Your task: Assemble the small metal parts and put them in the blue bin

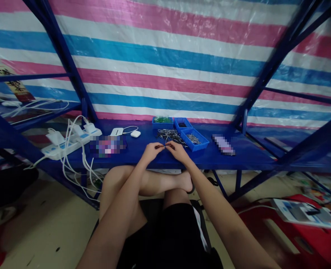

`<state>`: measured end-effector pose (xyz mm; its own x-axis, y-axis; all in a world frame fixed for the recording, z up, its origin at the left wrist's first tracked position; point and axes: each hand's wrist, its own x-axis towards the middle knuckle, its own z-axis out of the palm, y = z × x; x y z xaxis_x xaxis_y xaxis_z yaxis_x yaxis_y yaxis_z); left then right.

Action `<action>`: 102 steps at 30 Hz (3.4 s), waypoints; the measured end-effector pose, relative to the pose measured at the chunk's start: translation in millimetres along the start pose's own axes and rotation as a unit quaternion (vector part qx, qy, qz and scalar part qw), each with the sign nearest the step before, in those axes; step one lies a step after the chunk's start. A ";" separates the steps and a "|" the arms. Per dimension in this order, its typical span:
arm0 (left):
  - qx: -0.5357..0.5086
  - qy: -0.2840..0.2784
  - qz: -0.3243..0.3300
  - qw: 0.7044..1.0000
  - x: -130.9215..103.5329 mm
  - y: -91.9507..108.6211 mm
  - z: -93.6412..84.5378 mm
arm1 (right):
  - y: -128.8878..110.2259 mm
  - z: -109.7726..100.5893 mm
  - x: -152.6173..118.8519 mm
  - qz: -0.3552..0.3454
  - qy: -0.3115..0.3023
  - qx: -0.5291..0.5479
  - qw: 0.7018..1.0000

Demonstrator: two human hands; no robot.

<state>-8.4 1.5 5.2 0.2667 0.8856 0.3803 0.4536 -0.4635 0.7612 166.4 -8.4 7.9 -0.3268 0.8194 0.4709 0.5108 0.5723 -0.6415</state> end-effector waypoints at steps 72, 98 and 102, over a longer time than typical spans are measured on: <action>0.354 0.008 -0.056 0.933 -2.5 1.8 9.4 | 24.3 -8.8 -4.9 0.024 0.028 -0.211 0.977; 0.404 0.002 -0.033 0.914 -4.3 10.3 15.8 | 13.2 -9.1 -4.5 0.012 -0.040 -0.270 0.962; 0.409 -0.015 -0.018 0.912 -6.2 15.4 18.2 | 12.0 -9.1 -4.5 0.011 -0.044 -0.271 0.961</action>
<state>12.4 -11.6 5.0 0.2562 0.9055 0.3383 0.9420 -0.3124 0.1228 181.2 -5.5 3.6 -0.3650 0.8439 0.3931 0.8502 0.4742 -0.2286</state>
